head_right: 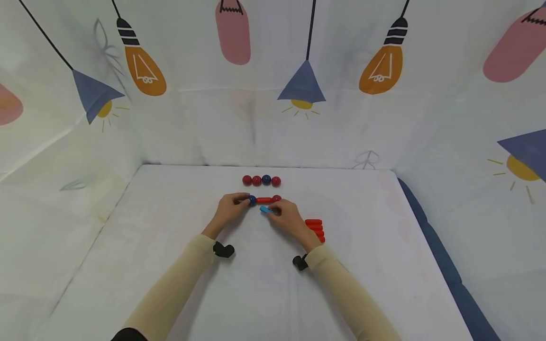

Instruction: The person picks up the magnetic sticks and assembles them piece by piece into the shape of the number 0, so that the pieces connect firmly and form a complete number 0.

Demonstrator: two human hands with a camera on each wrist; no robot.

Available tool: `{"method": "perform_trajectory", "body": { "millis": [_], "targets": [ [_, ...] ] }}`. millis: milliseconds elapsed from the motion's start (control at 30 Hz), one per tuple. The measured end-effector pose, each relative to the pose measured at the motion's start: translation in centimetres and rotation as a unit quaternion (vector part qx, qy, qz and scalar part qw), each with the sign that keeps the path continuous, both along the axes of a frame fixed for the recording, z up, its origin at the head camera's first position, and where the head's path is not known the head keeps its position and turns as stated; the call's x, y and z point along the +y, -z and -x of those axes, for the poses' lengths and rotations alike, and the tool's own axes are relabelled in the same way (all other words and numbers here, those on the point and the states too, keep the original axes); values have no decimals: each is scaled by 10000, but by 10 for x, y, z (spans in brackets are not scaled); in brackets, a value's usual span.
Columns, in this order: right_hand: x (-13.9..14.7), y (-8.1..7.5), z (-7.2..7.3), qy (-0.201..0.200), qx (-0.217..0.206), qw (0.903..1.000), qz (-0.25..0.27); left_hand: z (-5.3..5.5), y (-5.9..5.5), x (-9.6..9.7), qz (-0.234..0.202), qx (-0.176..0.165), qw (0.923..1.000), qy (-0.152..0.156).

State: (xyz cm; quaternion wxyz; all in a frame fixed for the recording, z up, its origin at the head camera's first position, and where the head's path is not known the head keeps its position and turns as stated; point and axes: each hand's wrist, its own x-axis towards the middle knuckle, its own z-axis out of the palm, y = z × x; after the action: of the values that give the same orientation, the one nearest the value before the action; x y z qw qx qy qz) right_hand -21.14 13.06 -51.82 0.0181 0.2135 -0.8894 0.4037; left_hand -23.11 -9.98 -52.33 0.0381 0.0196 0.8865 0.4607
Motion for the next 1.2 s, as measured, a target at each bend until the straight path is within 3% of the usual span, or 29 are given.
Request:
{"method": "perform_trajectory", "body": {
  "millis": [267, 467, 800, 1200],
  "targets": [
    [-13, 4, 0, 173, -44, 9998, -97, 1, -1, 1, -23, -52, 10000, 31],
    [-17, 5, 2, 319, 11, 9995, -87, 1, 0, 6, -73, 119, 9998, 144],
    [-19, 5, 2, 500, -350, 9980, -134, 1, 3, 9, -62, 213, 9995, 214],
    [-16, 3, -1, -75, -1063, 9943, 82, 4, 1, 8, -43, 76, 9997, 240]
  ]
}}
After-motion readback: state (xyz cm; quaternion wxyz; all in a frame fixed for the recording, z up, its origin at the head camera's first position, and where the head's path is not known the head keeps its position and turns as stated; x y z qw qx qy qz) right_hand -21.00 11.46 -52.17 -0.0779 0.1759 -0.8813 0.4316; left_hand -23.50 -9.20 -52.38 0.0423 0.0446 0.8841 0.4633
